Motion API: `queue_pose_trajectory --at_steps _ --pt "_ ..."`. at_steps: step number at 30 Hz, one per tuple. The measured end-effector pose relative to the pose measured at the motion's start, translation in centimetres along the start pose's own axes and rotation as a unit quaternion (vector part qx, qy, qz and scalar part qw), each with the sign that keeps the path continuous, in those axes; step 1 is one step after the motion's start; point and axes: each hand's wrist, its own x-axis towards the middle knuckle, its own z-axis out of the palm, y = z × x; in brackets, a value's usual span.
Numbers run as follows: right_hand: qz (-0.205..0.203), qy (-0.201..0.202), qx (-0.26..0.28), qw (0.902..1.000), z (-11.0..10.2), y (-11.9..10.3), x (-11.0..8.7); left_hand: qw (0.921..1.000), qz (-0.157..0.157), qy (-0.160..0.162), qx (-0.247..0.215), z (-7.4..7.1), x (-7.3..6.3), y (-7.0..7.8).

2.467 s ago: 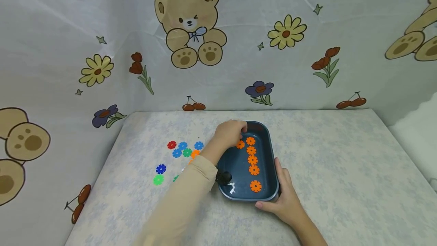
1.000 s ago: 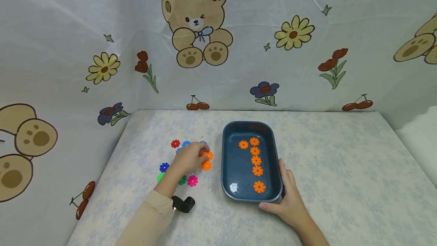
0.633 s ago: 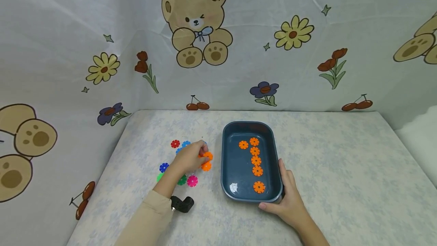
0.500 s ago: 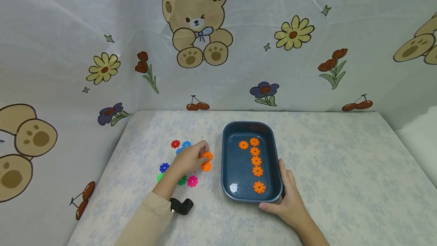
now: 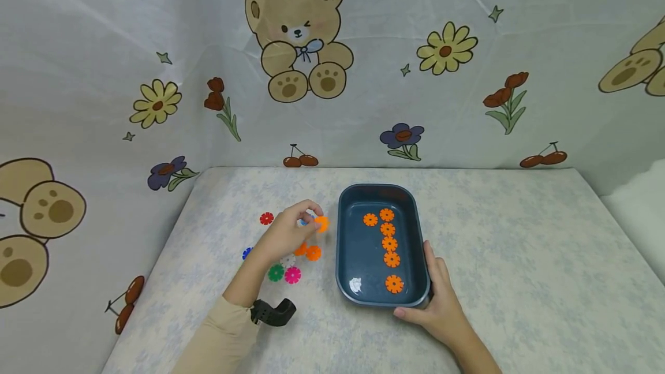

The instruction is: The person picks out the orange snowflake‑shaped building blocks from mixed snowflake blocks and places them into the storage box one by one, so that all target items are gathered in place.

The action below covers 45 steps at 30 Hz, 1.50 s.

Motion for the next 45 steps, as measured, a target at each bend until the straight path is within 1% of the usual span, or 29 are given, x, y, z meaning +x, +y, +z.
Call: queue_pose_trajectory --at_steps 4,7,8,10,14,16,19,21,23,25,29,32,36,38,42,45 --pt "-0.003 0.002 -0.002 1.0000 0.0 0.0 0.0 0.9996 0.020 -0.017 -0.010 0.5 0.1 1.5" --pt "-0.006 0.004 0.000 1.0000 0.0 0.0 0.0 0.9989 0.034 -0.031 -0.002 1.3 0.2 2.7" --pt "-0.006 0.004 0.001 1.0000 0.0 0.0 0.0 0.9988 0.037 -0.030 0.007 1.6 0.3 3.1" --pt "-0.008 0.005 0.001 1.0000 0.0 0.0 0.0 0.9988 0.037 -0.020 0.026 2.4 0.3 4.1" --pt "-0.012 0.006 -0.002 0.9999 0.0 0.1 0.1 0.9958 0.037 0.020 0.081 4.7 0.3 5.8" --pt "-0.014 0.006 -0.002 0.9999 0.0 0.2 0.1 0.9930 0.039 0.035 0.106 5.9 0.4 6.4" --pt "-0.014 0.004 -0.002 0.9999 0.0 0.3 0.1 0.9873 0.051 0.042 0.144 7.4 0.8 7.0" --pt "-0.012 0.002 -0.004 0.9999 0.0 0.3 0.2 0.9818 0.057 0.045 0.175 8.2 1.3 7.0" --pt "-0.010 0.000 -0.005 0.9999 0.0 0.3 0.2 0.9744 0.061 0.047 0.211 8.9 1.8 6.9" --pt "-0.010 -0.001 -0.006 0.9999 0.0 0.3 0.2 0.9650 0.060 0.049 0.251 9.5 2.4 6.7" --pt "-0.025 -0.001 -0.002 0.9997 -0.1 0.2 0.2 0.9469 0.061 0.046 0.312 10.4 3.0 6.3" --pt "-0.040 0.003 0.001 0.9992 -0.2 0.3 0.2 0.9296 0.077 0.048 0.357 11.0 3.2 6.2" --pt "-0.036 0.000 -0.002 0.9993 -0.2 0.4 0.1 0.9036 0.091 0.061 0.414 11.5 3.3 6.0" --pt "-0.031 -0.003 -0.004 0.9995 -0.2 0.5 0.1 0.8942 0.090 0.065 0.434 11.7 3.2 6.0" --pt "-0.030 -0.003 -0.003 0.9995 -0.1 0.7 0.0 0.8803 0.084 0.078 0.460 12.1 3.3 5.9" --pt "-0.037 0.002 -0.002 0.9993 -0.1 0.6 0.0 0.8739 0.078 0.088 0.472 12.4 3.4 5.7"
